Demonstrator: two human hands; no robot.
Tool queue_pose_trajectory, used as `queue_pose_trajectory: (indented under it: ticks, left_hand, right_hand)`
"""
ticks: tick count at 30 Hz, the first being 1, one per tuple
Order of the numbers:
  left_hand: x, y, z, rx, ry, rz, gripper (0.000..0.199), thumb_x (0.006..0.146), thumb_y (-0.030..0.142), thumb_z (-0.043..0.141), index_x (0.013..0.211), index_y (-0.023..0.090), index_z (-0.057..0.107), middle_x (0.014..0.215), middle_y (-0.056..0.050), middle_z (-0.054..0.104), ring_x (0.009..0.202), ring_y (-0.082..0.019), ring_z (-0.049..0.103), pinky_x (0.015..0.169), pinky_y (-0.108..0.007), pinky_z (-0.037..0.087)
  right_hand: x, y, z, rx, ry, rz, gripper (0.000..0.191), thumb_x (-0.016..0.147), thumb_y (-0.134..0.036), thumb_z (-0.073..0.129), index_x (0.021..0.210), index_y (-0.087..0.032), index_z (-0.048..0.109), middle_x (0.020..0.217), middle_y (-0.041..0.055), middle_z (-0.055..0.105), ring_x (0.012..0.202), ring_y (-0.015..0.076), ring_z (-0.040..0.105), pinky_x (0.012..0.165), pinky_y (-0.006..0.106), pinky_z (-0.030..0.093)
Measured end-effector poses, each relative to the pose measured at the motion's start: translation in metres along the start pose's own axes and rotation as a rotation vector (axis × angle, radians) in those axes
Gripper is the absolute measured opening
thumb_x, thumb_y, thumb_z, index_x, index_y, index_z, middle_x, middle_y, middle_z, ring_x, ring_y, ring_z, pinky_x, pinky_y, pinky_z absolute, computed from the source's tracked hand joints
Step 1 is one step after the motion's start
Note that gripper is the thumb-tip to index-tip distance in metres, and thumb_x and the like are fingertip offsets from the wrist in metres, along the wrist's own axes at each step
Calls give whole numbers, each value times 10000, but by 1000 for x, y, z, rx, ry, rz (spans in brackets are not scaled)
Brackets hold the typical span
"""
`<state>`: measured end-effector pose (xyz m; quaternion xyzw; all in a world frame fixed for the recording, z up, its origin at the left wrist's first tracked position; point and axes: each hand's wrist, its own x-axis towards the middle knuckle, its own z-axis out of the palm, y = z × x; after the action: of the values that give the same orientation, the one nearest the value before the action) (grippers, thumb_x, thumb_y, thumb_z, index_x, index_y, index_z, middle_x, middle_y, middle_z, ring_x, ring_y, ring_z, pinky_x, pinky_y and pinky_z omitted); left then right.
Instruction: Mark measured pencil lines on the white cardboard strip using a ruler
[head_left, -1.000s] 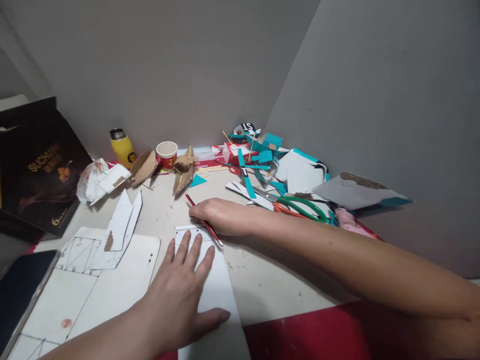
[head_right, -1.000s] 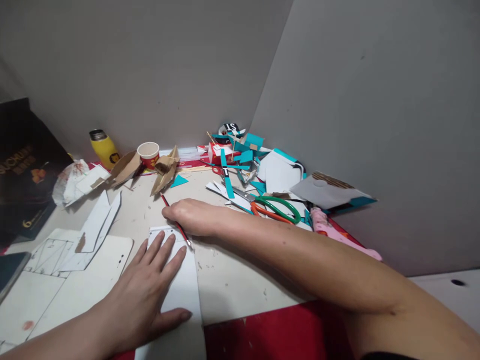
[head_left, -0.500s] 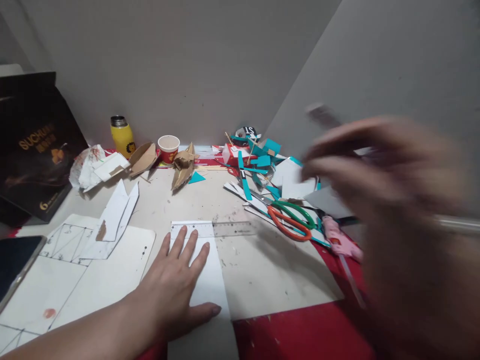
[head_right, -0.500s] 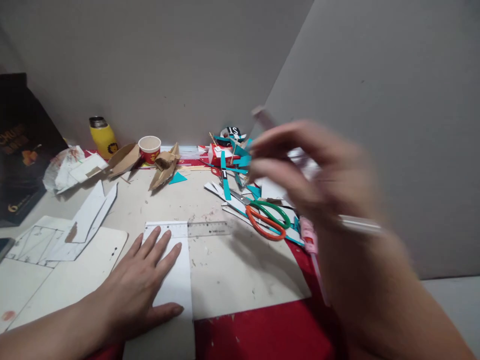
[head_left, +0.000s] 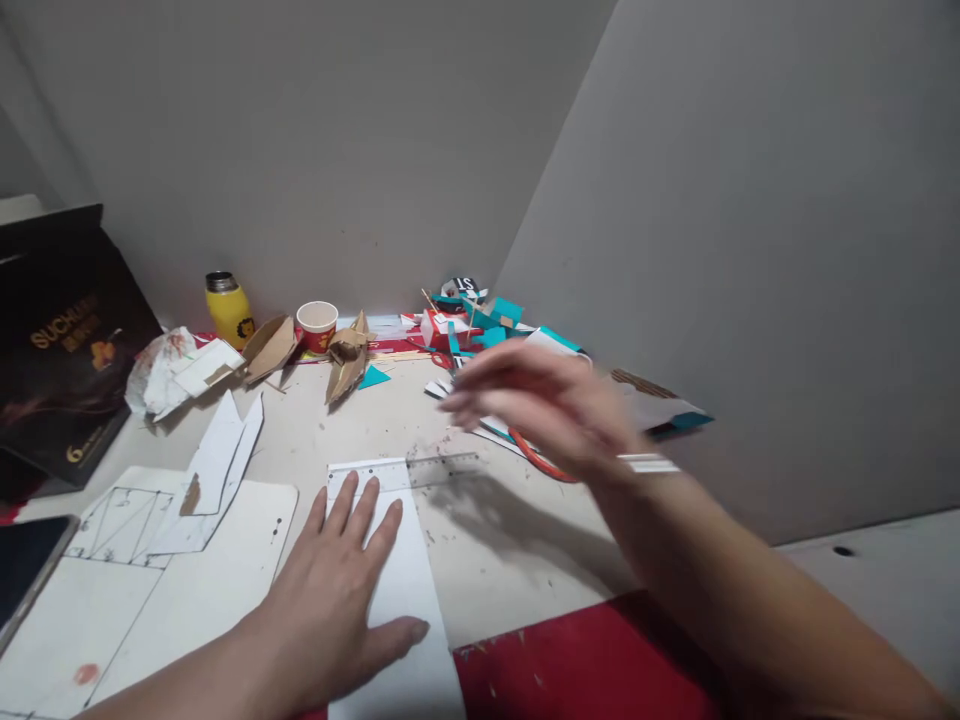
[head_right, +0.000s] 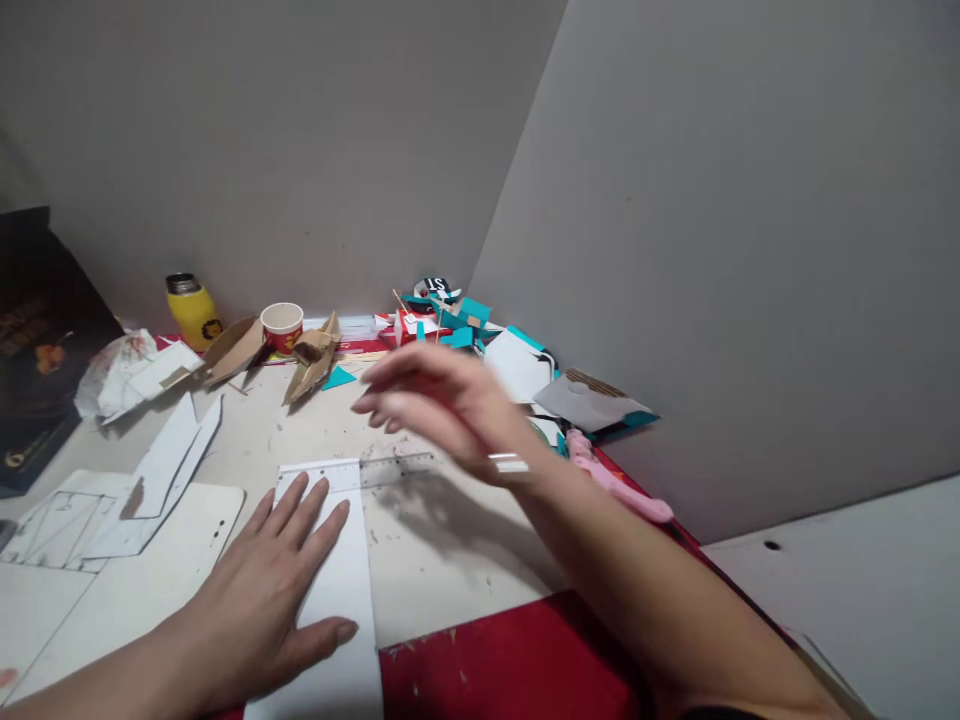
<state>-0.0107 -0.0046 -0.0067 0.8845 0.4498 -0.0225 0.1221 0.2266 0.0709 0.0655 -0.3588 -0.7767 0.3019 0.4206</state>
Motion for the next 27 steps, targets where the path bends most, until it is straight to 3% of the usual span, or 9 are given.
queue_pose_trajectory:
  ticks: [4,8,14,18,21,24,27]
  left_hand:
    - [0,0,-2,-5,-11,0,893,809,668,541,1532,224,263,1588,-175,116,1449,-409,33,1130,-649,179]
    - [0,-3,-3,7,-6,25,893,815,693,508,1535,235,247,1586,-170,105,1443,-420,40,1119,-662,198]
    - [7,-3,-4,66,-48,8,919,781,692,546,1524,227,269,1567,-182,130,1426,-438,67,1105,-671,219]
    - [11,-1,-5,86,-91,-1,927,764,692,556,1514,214,294,1557,-191,124,1418,-444,74,1099,-667,237]
    - [11,-2,-3,76,-83,15,909,788,707,507,1517,214,280,1560,-181,114,1419,-441,69,1097,-670,236]
    - [9,-3,-1,59,-66,32,925,790,739,472,1524,218,258,1563,-179,113,1419,-445,71,1092,-682,231]
    - [8,-3,-2,50,-64,31,933,795,756,449,1528,216,246,1565,-180,106,1420,-444,64,1097,-682,217]
  right_hand:
    - [11,39,32,-248,-211,-1,160,929,-174,495,1012,-163,632,961,69,704,849,156,652,775,292,519]
    - [14,74,48,-303,-262,6,202,928,-130,453,995,-161,641,961,88,706,879,183,643,825,337,501]
    - [-13,66,56,-317,-319,-98,260,929,-167,480,1136,-140,635,1079,128,693,1044,211,617,937,345,476]
    - [-21,58,41,-340,-370,-69,292,942,-199,481,1192,-136,618,1100,111,699,1024,186,636,917,305,491]
    - [-11,64,14,-437,-272,74,274,948,-232,472,1173,-154,607,1084,115,696,967,197,648,856,323,501]
    - [3,77,-10,-530,-248,119,232,895,-218,526,1094,-149,624,1072,153,681,978,258,620,847,383,468]
    - [11,86,-17,-580,-320,138,155,842,-177,554,975,-172,633,945,124,690,850,245,610,749,361,448]
